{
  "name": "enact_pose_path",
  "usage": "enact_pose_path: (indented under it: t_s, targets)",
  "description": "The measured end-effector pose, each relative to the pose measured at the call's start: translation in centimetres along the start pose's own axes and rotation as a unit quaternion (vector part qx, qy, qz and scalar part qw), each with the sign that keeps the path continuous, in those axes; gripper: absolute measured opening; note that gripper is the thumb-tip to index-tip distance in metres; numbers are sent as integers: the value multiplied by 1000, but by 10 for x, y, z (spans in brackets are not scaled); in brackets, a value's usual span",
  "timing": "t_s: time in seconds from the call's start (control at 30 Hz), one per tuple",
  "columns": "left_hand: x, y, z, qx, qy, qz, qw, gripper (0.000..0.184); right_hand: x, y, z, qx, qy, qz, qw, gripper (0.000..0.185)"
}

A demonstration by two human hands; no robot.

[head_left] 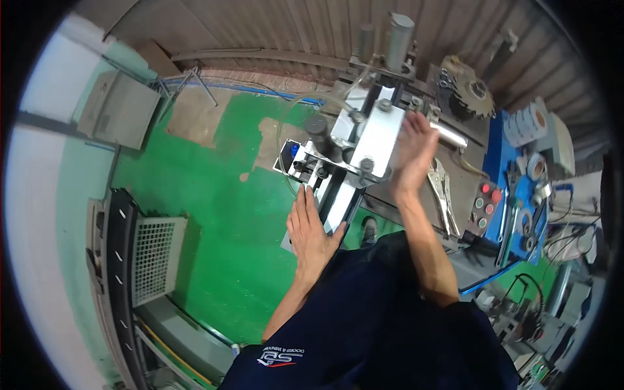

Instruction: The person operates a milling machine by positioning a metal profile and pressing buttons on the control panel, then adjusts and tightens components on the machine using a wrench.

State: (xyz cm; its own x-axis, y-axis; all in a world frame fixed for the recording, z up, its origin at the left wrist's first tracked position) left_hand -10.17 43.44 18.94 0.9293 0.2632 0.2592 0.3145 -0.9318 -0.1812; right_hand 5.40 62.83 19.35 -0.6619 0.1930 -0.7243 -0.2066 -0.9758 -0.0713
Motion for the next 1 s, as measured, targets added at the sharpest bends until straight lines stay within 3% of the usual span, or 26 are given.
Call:
enact_pose_path:
  t_s: [0.03, 0.07, 0.27, 0.4, 0.47, 0.57, 0.63, 0.77, 1.0]
  targets:
    - [1, -1, -3, -15, 1, -6, 1000, 103, 6, 6, 21, -50, 45, 21, 998, 76]
    - [-1, 0, -3, -12, 10, -14, 1000, 103, 4, 5, 21, -54, -19, 77, 995, 77]
    - [-9, -2, -6, -9, -3, 3, 1000, 109, -10, 12, 2, -68, 5, 21, 997, 78]
    - [-28, -8, -8, -86, 51, 41, 994, 116, -20, 5, -8, -16, -13, -11, 1000, 75]
    - [-31, -11, -9, -83, 70, 64, 992, 117, 9, -1, -24, -29, 0, 13, 999, 72]
    - [-28, -13, -12, -87, 52, 72, 992, 114, 4, 7, 16, -67, -23, 31, 997, 71]
    - [-28, -11, -10, -80, 61, 71, 992, 116, 2, 10, 10, -100, 35, 16, 994, 70]
    - [-31, -12, -8, -82, 73, 65, 992, 113, -13, 8, 1, -86, 4, 50, 995, 69]
    - [-31, -12, -5, -67, 77, 55, 993, 109, 3, 9, 6, -132, 49, 23, 990, 70]
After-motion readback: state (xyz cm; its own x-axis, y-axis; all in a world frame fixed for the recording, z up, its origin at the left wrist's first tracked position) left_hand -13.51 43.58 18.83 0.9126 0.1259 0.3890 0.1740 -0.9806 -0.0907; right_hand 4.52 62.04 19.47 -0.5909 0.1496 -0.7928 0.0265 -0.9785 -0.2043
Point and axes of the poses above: each hand's wrist, its own y-axis away from the middle knuckle, its own z-axis out of the palm, x = y × z, the point moved 4 cm from there along -y, towards the middle knuckle, and after that the axes turned 13 degrees about -y, right-handed, at the moved point
